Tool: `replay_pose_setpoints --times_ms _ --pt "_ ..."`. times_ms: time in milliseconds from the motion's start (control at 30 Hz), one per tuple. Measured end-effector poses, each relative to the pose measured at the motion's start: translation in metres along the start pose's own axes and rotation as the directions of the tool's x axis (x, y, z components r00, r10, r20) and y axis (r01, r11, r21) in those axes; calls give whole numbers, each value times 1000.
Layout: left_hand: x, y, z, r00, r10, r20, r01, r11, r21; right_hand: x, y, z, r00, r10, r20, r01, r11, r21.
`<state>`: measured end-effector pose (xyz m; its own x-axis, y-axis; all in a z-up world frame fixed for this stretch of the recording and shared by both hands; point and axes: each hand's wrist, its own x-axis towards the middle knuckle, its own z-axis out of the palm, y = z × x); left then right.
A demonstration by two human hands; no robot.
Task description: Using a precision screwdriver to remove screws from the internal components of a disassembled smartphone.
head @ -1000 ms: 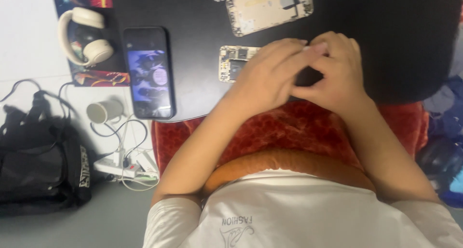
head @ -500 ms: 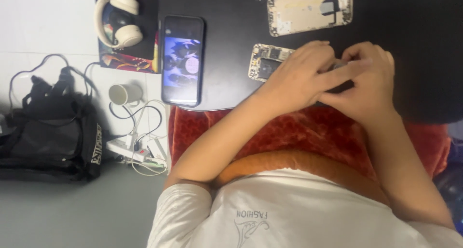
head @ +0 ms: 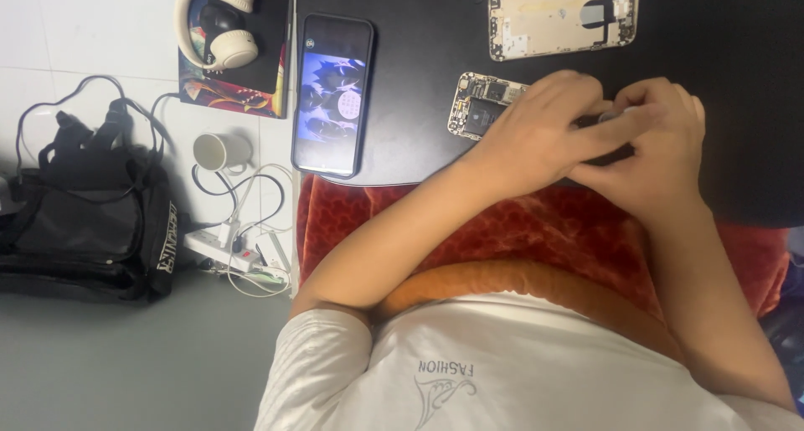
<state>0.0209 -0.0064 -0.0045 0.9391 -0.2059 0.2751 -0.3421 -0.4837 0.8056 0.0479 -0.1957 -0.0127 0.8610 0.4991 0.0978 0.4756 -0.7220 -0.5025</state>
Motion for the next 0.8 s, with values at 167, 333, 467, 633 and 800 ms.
replay_pose_setpoints --times_ms 167,333,467,633,800 --pt "-8 -14 11 916 394 -70 -369 900 233 -2 5 3 997 -62 -36 64 997 40" --pt "-11 -32 19 933 353 64 -358 904 234 -1 5 2 997 -77 6 78 994 -71" --pt "2 6 -4 935 354 -29 -341 917 207 0 -2 -1 998 -52 -25 52 998 18" --pt "-12 -32 16 952 298 69 -305 909 286 -2 5 2 998 -63 6 63 997 -48" --pt "-7 -4 -7 976 206 69 -213 967 139 1 3 0 997 -74 31 76 994 -77"
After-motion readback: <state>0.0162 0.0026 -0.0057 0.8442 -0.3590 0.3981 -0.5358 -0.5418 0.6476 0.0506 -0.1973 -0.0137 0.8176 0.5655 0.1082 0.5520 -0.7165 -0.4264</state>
